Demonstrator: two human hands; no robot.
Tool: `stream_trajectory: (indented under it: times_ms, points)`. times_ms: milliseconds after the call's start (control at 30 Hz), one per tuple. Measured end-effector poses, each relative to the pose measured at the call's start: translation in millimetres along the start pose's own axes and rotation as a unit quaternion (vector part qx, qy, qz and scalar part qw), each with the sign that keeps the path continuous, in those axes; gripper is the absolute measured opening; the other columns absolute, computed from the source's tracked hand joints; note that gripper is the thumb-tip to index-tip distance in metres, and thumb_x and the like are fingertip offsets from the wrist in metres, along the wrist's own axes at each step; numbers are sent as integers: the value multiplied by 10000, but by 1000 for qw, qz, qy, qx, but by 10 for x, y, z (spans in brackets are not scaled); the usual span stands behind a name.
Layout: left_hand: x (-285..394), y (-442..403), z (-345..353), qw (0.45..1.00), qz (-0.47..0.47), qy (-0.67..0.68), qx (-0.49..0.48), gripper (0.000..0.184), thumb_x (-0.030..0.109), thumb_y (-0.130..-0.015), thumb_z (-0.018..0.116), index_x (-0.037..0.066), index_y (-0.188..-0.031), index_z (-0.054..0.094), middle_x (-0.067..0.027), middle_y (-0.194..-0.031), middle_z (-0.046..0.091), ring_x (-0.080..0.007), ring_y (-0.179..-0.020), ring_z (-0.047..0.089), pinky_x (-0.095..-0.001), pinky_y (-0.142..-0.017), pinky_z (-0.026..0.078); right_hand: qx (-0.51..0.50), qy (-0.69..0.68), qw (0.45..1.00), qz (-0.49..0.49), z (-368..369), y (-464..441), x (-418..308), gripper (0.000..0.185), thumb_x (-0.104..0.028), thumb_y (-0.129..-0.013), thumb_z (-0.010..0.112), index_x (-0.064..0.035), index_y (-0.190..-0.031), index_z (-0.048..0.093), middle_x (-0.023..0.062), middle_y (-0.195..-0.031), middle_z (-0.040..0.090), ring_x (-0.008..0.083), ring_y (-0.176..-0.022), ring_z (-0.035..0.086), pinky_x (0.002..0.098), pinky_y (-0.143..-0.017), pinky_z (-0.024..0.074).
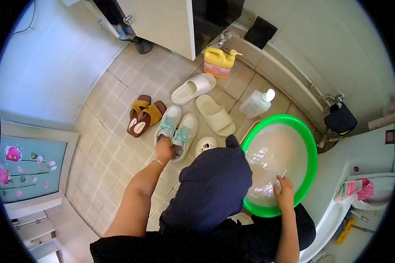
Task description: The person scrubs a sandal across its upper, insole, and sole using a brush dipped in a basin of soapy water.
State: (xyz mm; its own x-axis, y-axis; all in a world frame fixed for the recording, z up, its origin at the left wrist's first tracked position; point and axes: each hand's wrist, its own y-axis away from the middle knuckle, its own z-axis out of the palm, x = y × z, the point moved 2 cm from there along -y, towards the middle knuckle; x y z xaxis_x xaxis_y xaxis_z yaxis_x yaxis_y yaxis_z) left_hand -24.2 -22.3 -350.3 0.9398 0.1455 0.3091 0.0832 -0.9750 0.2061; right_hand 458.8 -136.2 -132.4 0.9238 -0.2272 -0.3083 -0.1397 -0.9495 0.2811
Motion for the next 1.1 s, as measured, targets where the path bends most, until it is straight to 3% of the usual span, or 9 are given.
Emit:
stream_trajectory:
  times_ms: [333,500,533,633,700,767,833,933,1100]
  points:
    - [-900,1418,-236,988,74,102,85,306,33,-671,622,25,-975,593,-177,-944,601,-388,-907,546,-455,-796,441,16,-11,1000,-19,-314,-159,-113,346,-118,-838,606,-34,-1172,569,226,-1205,560,361,-1159,507,429,-997,382]
    - [-1334,1958,-251,997,-23,-4,-76,181,98,-692,589,66,-868,619,-157,-856,594,-379,-843,551,-458,-720,449,-78,-623,777,37,-1125,-205,-463,378,-156,-889,588,13,-1218,507,145,-1251,559,273,-1167,514,435,-1017,363]
    - [-1371,1918,-223,996,-8,-37,-86,144,117,-712,581,71,-839,629,-156,-848,606,-372,-831,565,-457,-711,456,-68,-624,777,40,-1126,-167,-441,378,-156,-889,588,13,-1218,507,145,-1251,559,273,-1167,514,435,-1017,363]
    - [-1017,1570,-529,985,-29,-93,-145,113,158,-743,572,73,-776,638,-161,-821,624,-358,-792,592,-455,-688,471,8,-156,985,-71,-996,-166,-364,392,-135,-857,609,-20,-1218,510,140,-1206,584,305,-1156,518,443,-1030,341]
    - [-582,1102,-830,985,-1,-90,-148,148,193,-759,576,62,-727,638,-172,-785,630,-351,-737,607,-456,-661,480,51,190,971,-135,-832,-210,-318,406,-122,-836,624,-42,-1218,512,136,-1175,601,327,-1148,520,449,-1038,327]
    - [-161,577,-1030,990,120,-15,-76,158,188,-769,575,46,-752,642,-179,-770,626,-361,-720,605,-455,-650,480,41,82,986,-139,-687,-214,-213,444,-105,-770,667,-49,-1192,542,138,-1150,603,349,-1154,505,470,-1032,328]
    - [286,96,-918,985,153,73,-30,144,138,-777,584,40,-859,650,-166,-849,636,-365,-810,599,-434,-705,476,4,-213,976,47,-585,-150,-87,419,-78,-754,673,-47,-1159,572,139,-1166,595,337,-1165,498,464,-1019,344]
    - [1029,-641,-741,966,164,194,-35,191,98,-788,585,38,-956,654,-170,-945,638,-345,-901,597,-406,-791,474,57,27,996,-58,-711,-155,-153,370,-77,-784,650,-55,-1147,586,153,-1178,586,340,-1163,499,437,-998,373]
    - [1820,-1319,-43,910,373,150,105,405,149,-770,644,37,-1150,557,-198,-1020,620,-363,-1006,557,-416,-850,450,57,-59,997,-6,-702,-140,48,372,-74,-787,638,-64,-1154,580,185,-1192,569,354,-1165,494,426,-979,388]
